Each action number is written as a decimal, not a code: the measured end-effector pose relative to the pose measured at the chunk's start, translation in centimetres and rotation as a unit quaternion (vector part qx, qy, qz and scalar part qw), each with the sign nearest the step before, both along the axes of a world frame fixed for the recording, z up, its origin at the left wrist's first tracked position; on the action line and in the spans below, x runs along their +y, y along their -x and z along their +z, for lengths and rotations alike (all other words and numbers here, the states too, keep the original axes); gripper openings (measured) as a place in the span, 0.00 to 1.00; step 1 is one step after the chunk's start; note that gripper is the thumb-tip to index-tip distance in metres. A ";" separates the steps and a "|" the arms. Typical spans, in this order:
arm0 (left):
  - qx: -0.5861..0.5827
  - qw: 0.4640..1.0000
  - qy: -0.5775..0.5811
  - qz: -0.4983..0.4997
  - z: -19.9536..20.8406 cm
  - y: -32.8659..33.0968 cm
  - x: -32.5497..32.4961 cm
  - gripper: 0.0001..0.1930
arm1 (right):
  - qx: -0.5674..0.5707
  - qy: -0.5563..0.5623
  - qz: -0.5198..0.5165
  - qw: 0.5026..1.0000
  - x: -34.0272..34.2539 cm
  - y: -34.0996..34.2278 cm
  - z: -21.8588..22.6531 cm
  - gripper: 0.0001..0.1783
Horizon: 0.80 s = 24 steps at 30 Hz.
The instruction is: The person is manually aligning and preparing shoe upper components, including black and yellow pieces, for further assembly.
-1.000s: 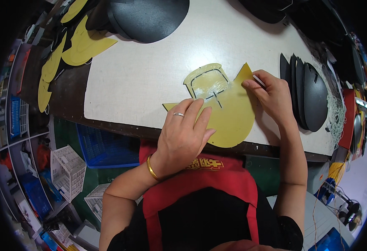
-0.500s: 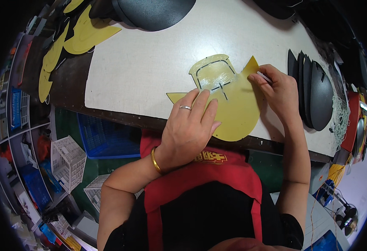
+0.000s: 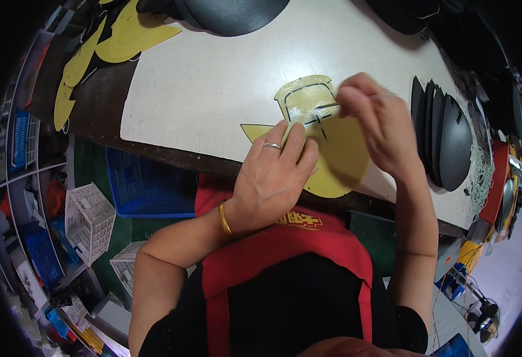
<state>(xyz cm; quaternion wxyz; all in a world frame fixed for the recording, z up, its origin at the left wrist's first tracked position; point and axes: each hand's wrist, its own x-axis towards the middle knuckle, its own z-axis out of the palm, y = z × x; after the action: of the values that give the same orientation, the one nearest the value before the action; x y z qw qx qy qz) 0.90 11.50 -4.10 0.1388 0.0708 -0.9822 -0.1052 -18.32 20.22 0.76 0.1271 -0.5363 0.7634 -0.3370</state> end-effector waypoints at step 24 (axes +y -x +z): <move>-0.001 1.000 0.014 0.004 -0.3 0.1 0.1 0.24 | 0.183 0.067 -0.014 0.981 1.7 -0.6 -1.9 0.07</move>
<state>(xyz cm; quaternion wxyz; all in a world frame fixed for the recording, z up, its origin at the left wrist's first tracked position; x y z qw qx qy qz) 0.75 11.62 -4.45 0.1395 0.0731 -0.9833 -0.0912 -17.72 21.91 -1.13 -0.0553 -0.5854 0.7569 -0.2853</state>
